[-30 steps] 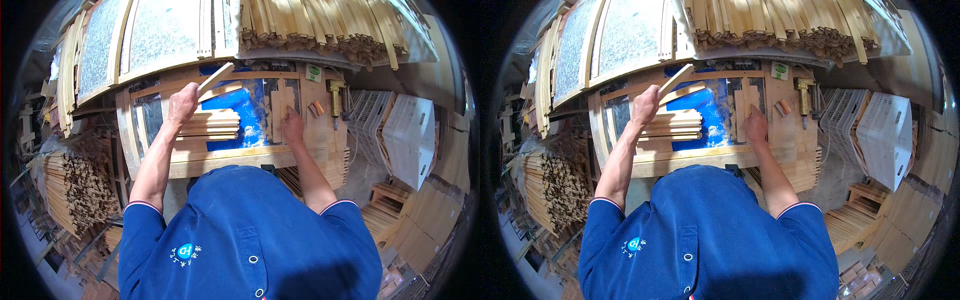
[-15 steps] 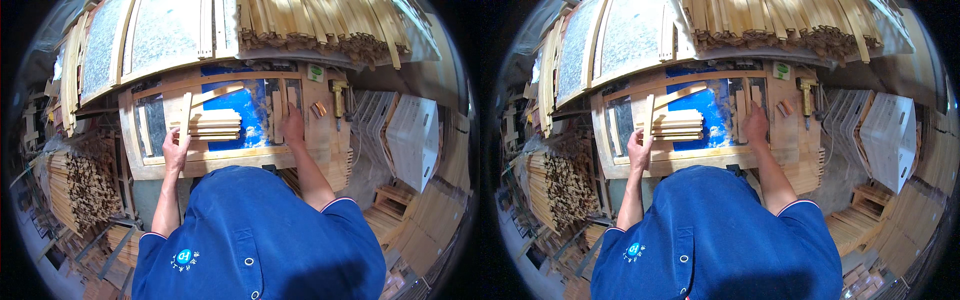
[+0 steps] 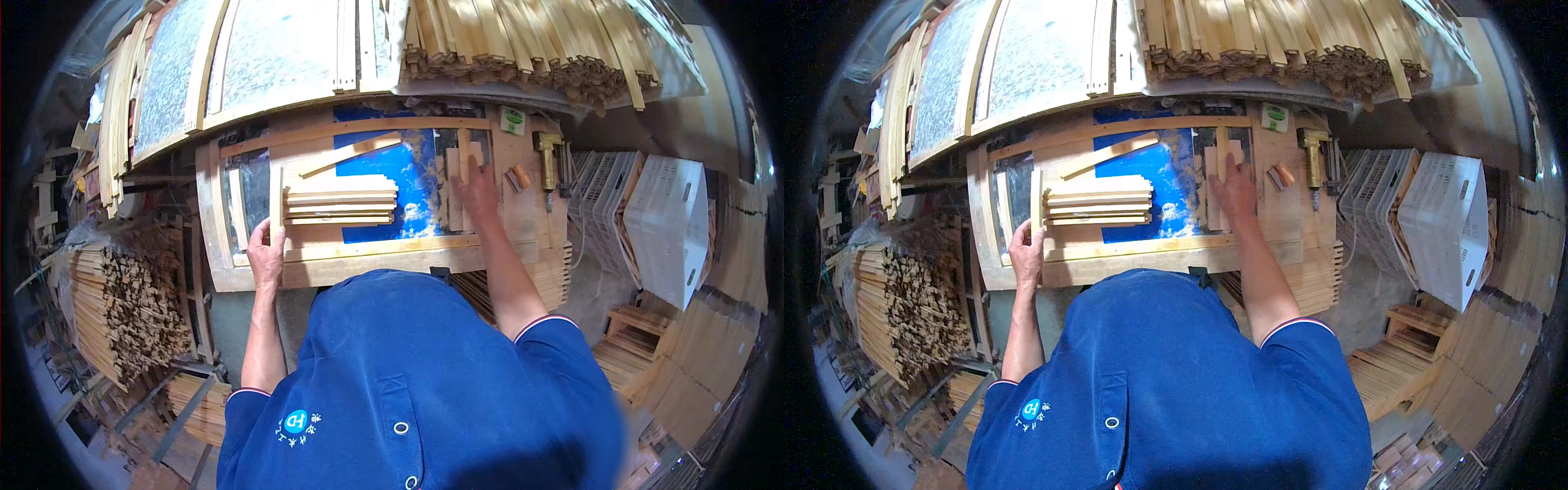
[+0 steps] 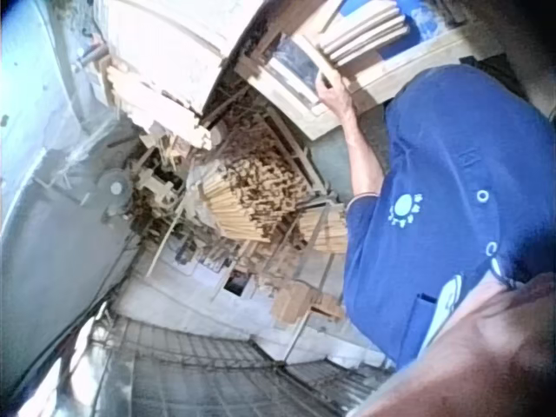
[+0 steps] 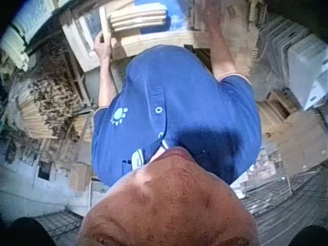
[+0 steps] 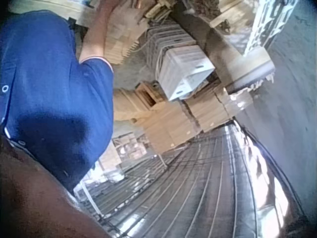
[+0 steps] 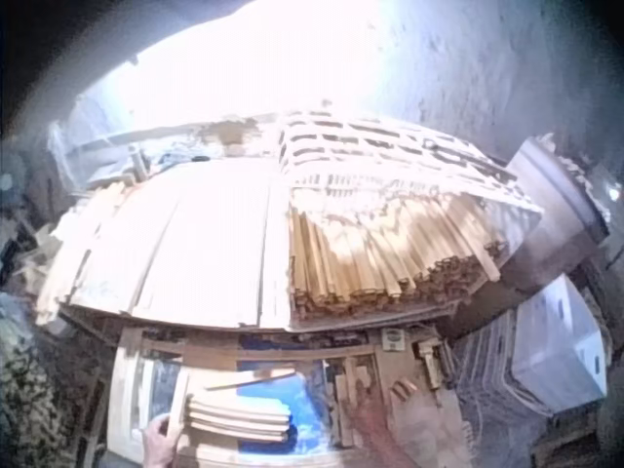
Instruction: Assembling rectangular wooden frames by placing slats into a jig and securing them with a pneumatic nail gun.
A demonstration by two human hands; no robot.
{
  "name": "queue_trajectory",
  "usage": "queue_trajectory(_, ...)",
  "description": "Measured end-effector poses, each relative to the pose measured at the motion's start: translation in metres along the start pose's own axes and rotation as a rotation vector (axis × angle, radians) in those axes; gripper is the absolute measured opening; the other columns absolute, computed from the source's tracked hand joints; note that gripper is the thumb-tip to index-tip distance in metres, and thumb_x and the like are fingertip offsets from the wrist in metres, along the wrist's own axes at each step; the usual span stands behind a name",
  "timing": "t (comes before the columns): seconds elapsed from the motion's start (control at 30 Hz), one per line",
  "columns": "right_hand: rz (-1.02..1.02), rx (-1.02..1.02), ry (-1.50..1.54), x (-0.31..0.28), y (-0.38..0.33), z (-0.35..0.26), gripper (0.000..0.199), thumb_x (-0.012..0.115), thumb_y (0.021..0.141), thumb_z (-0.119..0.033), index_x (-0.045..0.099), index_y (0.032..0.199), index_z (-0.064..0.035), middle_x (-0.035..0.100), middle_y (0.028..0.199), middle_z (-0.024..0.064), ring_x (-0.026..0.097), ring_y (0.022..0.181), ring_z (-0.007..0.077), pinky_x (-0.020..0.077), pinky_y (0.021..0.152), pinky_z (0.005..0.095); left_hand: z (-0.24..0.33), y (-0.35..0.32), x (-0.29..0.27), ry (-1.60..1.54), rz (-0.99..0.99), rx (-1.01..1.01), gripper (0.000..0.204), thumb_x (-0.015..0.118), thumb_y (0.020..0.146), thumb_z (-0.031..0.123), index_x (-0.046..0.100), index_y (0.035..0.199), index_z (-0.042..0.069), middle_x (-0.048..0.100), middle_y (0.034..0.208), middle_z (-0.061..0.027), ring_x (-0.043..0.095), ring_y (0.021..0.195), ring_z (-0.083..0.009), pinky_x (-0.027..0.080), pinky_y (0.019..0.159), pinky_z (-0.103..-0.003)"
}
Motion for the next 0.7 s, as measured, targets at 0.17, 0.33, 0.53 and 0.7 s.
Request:
queue_trajectory(0.17, -0.023, 0.017, -0.161, 0.006, 0.011, 0.004, 0.054, 0.064, 0.092, -0.029, 0.055, 0.142, -0.0084, 0.06, 0.114, 0.0243, 0.063, 0.107, 0.0432, 0.0554, 0.083, 0.0531, -0.004, -0.01, -0.007, -0.025, 0.006, 0.005, 0.035, 0.071, 0.093, 0.011, 0.065, 0.125, -0.003, 0.073, 0.109, -0.009, 0.068, 0.096, -0.0146, 0.055, 0.086, -0.029)
queue_trajectory(0.33, 0.053, -0.042, -0.228, 0.013, 0.009, 0.0, 0.04, 0.063, 0.093, -0.03, 0.065, 0.131, -0.0158, 0.062, 0.109, 0.0209, 0.065, 0.101, 0.0399, 0.0554, 0.077, 0.0525, -0.018, -0.009, -0.027, 0.007, 0.042, -0.01, 0.037, 0.072, 0.093, 0.012, 0.065, 0.126, -0.004, 0.073, 0.107, -0.01, 0.068, 0.097, -0.0148, 0.054, 0.085, -0.03)
queue_trajectory(0.53, 0.052, -0.13, -0.23, 0.031, 0.029, 0.01, 0.032, 0.058, 0.097, -0.03, 0.071, 0.119, -0.0118, 0.065, 0.104, 0.0218, 0.065, 0.097, 0.039, 0.0535, 0.078, 0.051, -0.033, -0.008, -0.055, 0.15, 0.199, 0.016, 0.038, 0.075, 0.088, 0.017, 0.068, 0.12, -0.002, 0.071, 0.102, -0.0118, 0.067, 0.091, -0.0203, 0.054, 0.084, -0.034)
queue_trajectory(0.7, 0.0, -0.084, -0.101, 0.031, 0.029, 0.037, 0.038, 0.05, 0.102, -0.029, 0.068, 0.129, -0.0088, 0.063, 0.103, 0.0277, 0.062, 0.098, 0.0439, 0.0507, 0.082, 0.0521, -0.045, 0.037, -0.061, 0.411, 0.301, 0.032, 0.039, 0.075, 0.085, 0.031, 0.071, 0.117, 0.008, 0.067, 0.102, -0.0171, 0.066, 0.1, -0.0351, 0.052, 0.089, -0.044)
Point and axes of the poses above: each hand's wrist, its own y-axis towards the middle knuckle, its own x-axis out of the palm, z = x × y, the point moved 2 cm from there along y, towards the middle knuckle
